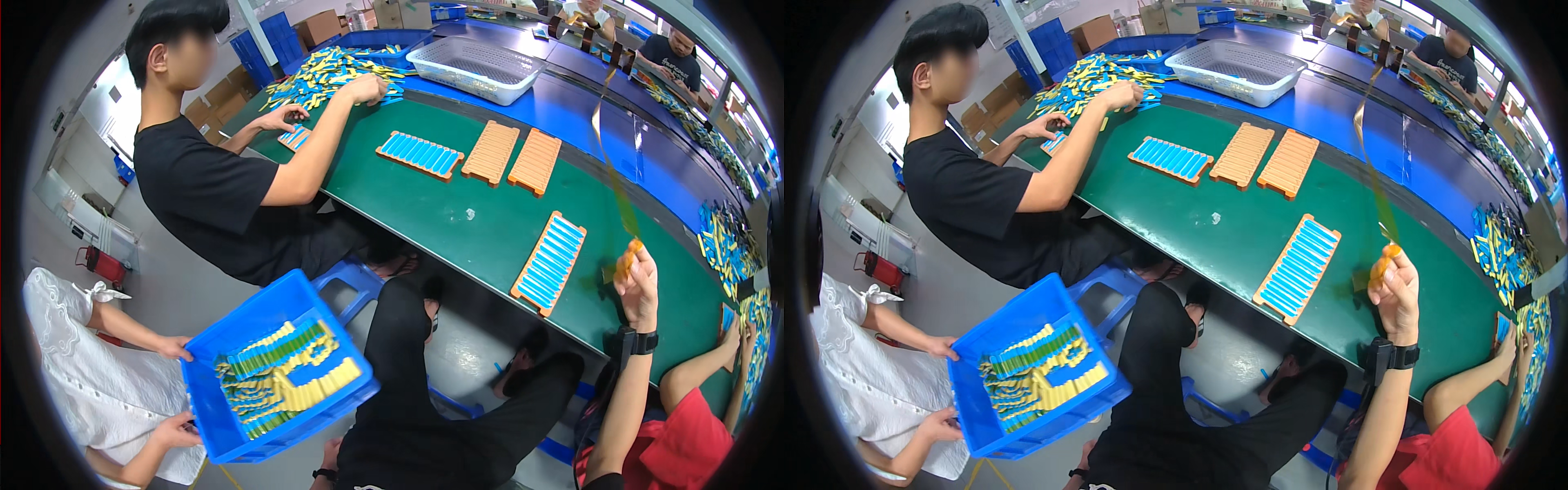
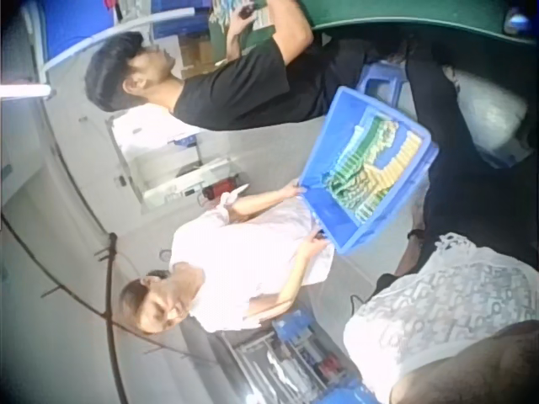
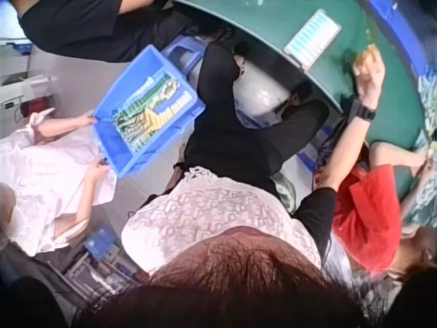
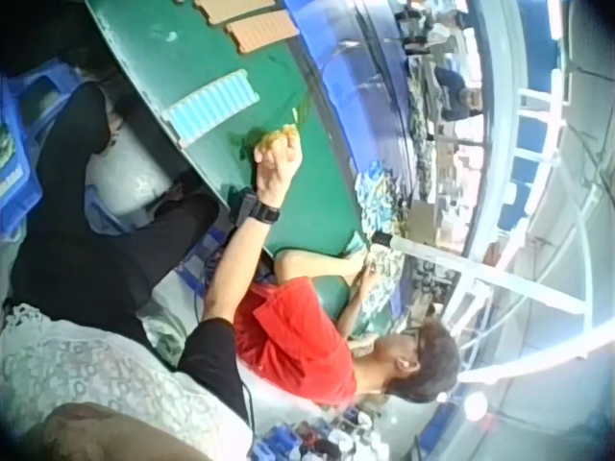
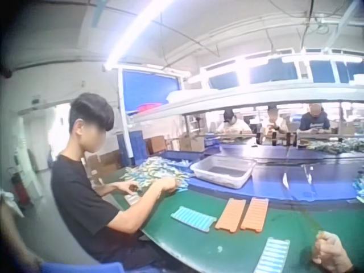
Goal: Assembling small plastic parts into orange carrier trays and applying a long strip of adhesive tape.
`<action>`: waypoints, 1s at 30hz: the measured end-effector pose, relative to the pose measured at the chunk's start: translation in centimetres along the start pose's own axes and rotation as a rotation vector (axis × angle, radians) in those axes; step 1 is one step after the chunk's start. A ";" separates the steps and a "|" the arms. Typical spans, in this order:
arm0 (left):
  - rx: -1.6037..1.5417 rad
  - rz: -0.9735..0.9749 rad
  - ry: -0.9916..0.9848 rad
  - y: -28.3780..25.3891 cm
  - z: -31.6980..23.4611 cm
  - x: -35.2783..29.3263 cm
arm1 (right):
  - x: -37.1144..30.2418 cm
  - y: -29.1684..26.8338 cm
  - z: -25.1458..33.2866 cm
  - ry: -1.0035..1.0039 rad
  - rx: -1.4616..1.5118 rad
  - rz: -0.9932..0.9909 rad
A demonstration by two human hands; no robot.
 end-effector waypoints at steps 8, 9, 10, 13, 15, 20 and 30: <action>0.592 -0.095 0.445 4.9 -16.3 2.6 | -3.3 7.3 -0.2 0.192 0.151 -0.005; 0.663 -0.133 0.535 6.9 -20.4 1.5 | -3.5 7.4 -0.3 0.189 0.152 -0.004; 0.635 -0.076 0.567 9.8 -24.7 0.1 | -3.6 6.8 -0.5 0.183 0.052 -0.060; 0.612 0.073 0.791 16.9 -34.4 -3.1 | -3.7 7.0 -1.1 0.217 -0.075 -0.086; 0.603 0.210 0.926 21.9 -38.5 -4.2 | -4.1 7.2 -1.4 0.308 0.033 -0.241; 0.558 0.629 0.914 32.3 -40.3 -4.9 | -5.5 4.6 -2.0 0.296 0.015 -0.283; 2.284 1.369 0.446 42.2 -10.8 5.5 | -5.3 3.7 -3.7 0.281 -0.036 -0.231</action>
Point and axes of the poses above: each hand's wrist, its own x-axis towards the middle knuckle, its own y-axis out of the palm, z = x × y, the point moved 8 cm from there along x, towards the middle knuckle, and after that the axes turned 3 degrees about z, right-handed, at the moved point
